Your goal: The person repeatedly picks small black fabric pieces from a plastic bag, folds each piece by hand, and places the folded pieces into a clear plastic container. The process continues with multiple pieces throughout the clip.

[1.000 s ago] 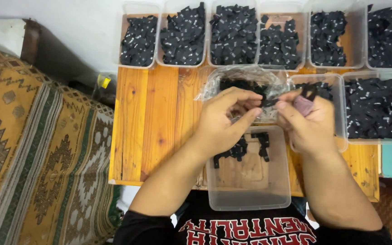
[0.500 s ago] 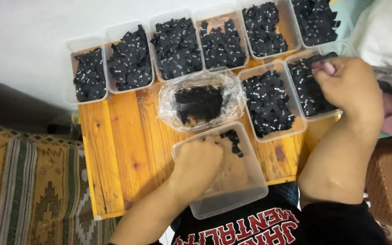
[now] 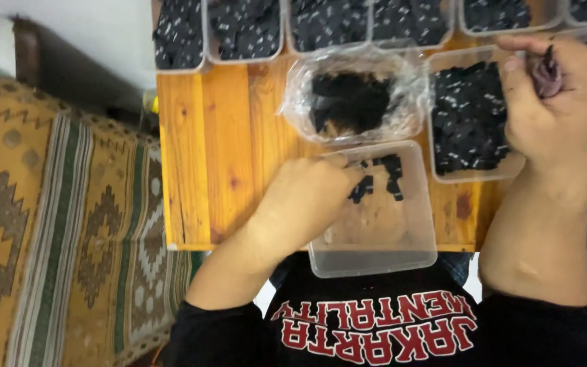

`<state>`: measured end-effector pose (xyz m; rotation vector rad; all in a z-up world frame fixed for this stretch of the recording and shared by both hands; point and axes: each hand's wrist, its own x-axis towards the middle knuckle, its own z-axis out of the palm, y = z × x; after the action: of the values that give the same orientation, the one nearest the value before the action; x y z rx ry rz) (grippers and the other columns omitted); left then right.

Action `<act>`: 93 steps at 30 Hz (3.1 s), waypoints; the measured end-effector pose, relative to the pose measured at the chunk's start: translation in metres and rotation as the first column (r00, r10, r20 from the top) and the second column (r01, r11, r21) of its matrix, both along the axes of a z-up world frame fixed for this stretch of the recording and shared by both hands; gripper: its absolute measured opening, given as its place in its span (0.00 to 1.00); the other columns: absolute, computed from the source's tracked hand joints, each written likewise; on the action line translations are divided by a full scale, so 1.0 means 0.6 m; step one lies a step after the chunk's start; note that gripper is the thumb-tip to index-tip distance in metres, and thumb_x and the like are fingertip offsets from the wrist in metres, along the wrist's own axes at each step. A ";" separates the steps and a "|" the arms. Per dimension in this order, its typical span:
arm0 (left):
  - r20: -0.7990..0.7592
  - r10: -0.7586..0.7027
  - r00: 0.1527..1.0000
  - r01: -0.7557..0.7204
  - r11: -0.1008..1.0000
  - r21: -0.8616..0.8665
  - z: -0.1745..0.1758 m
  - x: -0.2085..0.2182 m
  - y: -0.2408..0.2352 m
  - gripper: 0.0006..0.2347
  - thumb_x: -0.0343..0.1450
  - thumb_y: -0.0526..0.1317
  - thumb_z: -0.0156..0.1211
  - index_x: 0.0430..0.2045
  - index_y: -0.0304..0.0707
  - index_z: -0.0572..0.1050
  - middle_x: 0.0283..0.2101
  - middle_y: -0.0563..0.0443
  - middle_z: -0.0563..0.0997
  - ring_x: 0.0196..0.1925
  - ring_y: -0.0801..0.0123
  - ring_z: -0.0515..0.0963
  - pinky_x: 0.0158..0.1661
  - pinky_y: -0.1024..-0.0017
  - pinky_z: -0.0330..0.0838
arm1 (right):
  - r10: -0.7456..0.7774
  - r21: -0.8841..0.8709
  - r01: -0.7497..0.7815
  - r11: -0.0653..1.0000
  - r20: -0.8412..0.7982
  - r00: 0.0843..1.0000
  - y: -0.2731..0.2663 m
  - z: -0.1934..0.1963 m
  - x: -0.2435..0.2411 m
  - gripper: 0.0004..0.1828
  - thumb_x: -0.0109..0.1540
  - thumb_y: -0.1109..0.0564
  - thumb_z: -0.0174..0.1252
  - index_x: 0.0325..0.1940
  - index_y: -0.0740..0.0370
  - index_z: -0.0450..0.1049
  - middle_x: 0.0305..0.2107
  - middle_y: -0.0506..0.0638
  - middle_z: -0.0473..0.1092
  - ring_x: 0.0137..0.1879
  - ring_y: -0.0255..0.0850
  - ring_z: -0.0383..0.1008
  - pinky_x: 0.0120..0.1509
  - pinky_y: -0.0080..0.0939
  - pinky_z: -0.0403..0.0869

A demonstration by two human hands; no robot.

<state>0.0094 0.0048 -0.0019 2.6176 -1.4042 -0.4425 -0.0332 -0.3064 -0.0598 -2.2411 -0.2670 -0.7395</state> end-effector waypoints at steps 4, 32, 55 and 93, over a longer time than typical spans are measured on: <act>0.195 0.032 0.980 -0.026 0.999 -0.033 -0.064 -0.027 0.017 0.05 0.64 0.31 0.62 0.25 0.45 0.82 0.23 0.56 0.80 0.22 0.58 0.82 0.17 0.58 0.74 | -0.025 0.095 0.029 0.995 -0.043 0.999 0.014 -0.017 -0.002 0.07 0.82 0.80 0.53 0.62 0.89 0.74 0.56 0.75 0.75 0.54 0.55 0.73 0.61 0.48 0.69; 0.014 -0.058 0.998 0.058 0.998 -0.019 -0.037 -0.010 0.002 0.11 0.65 0.28 0.56 0.36 0.46 0.79 0.26 0.53 0.82 0.27 0.53 0.82 0.23 0.53 0.76 | 0.011 -0.049 -0.014 0.999 -0.057 0.998 0.030 -0.020 -0.009 0.08 0.78 0.70 0.66 0.59 0.81 0.84 0.27 0.55 0.70 0.29 0.39 0.63 0.33 0.38 0.63; -0.650 0.017 0.760 -0.499 0.657 -0.566 -0.014 0.018 0.011 0.12 0.71 0.31 0.67 0.46 0.45 0.76 0.36 0.57 0.88 0.22 0.85 0.76 0.27 0.83 0.73 | 0.394 -0.102 -0.482 0.870 -0.442 0.806 0.116 0.029 0.007 0.08 0.60 0.50 0.66 0.42 0.51 0.80 0.29 0.39 0.80 0.28 0.35 0.79 0.32 0.38 0.76; -0.684 -0.004 0.729 -0.619 0.424 -0.662 -0.042 0.059 -0.027 0.10 0.76 0.45 0.56 0.42 0.41 0.81 0.41 0.51 0.86 0.42 0.71 0.86 0.43 0.75 0.81 | 0.118 0.335 0.023 0.942 -0.393 0.912 0.141 0.025 0.010 0.07 0.71 0.60 0.58 0.38 0.61 0.75 0.27 0.43 0.69 0.34 0.33 0.66 0.46 0.35 0.67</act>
<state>0.0449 -0.0113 -0.0272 1.5657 -0.5588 -0.3153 -0.0274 -0.2218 -0.0446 -1.9932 0.0109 -0.2477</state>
